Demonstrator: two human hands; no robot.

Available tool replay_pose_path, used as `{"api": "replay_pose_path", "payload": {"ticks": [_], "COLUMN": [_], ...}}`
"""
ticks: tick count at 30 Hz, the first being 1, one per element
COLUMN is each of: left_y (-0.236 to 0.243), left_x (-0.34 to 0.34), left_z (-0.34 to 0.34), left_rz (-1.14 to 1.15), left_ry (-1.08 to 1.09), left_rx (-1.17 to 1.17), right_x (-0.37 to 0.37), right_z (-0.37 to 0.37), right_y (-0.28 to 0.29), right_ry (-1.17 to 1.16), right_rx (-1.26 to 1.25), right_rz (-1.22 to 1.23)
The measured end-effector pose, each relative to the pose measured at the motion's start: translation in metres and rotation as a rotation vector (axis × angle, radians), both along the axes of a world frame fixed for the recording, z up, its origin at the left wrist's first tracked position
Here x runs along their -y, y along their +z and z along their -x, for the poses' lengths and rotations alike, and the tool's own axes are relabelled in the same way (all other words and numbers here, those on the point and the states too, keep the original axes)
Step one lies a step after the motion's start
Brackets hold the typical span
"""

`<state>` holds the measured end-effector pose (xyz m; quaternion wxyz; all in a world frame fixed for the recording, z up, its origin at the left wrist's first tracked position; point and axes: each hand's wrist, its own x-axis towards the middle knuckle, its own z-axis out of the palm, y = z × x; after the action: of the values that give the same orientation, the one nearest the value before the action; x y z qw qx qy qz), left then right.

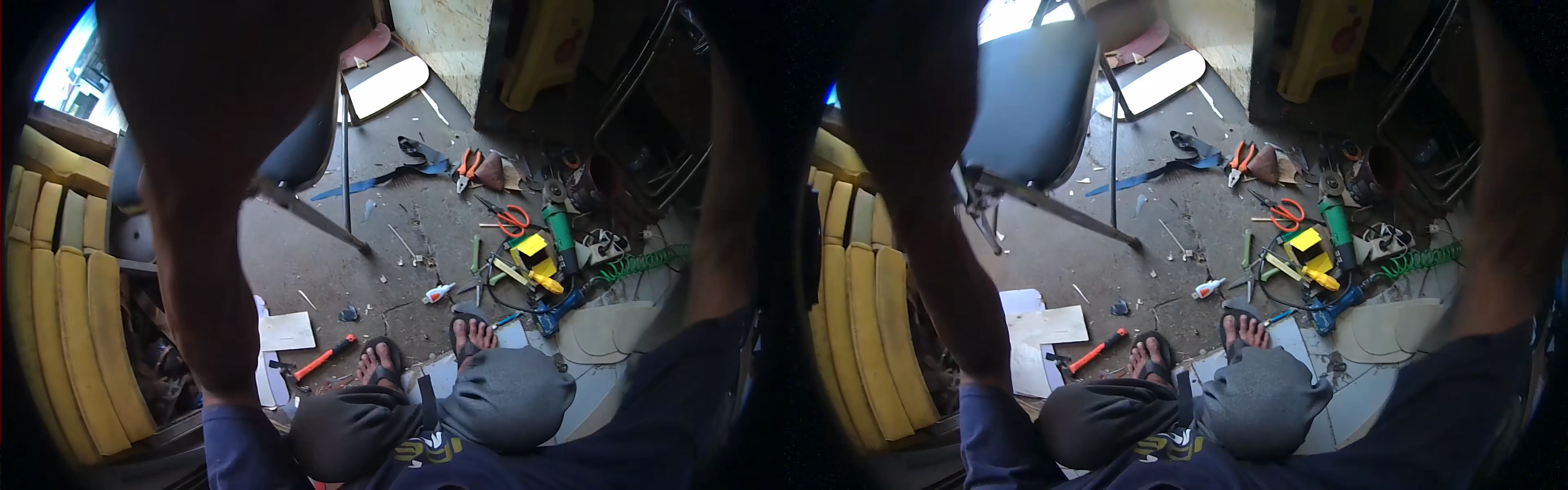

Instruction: The person repairs a folding chair by using a grinder on a wooden piece attached to the frame, then using a tool to tighten a screw on the chair's backrest before returning to work on the wooden piece.

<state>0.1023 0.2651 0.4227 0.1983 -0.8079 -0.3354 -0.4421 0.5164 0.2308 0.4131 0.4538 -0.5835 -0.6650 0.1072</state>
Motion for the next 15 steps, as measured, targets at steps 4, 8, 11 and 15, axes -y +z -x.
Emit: {"api": "replay_pose_path", "payload": {"ticks": [4,8,11,15], "left_y": [-0.021,-0.014,-0.015,-0.033], "left_x": [-0.006,0.012,0.03,0.073], "left_z": [-0.052,-0.094,-0.111,-0.101], "left_rz": [0.031,0.033,0.073,0.283], "left_ry": [-0.197,-0.381,-0.444,-0.331], "left_rx": [-0.117,-0.175,-0.247,-0.439], "right_x": [0.006,0.011,-0.006,-0.05], "right_z": [-0.026,-0.047,-0.064,-0.058], "right_y": [0.009,0.04,0.05,-0.013], "right_ry": [-0.067,-0.094,-0.027,0.255], "right_rx": [0.107,0.114,0.008,-0.389], "right_rz": [0.119,0.184,0.255,0.402]}}
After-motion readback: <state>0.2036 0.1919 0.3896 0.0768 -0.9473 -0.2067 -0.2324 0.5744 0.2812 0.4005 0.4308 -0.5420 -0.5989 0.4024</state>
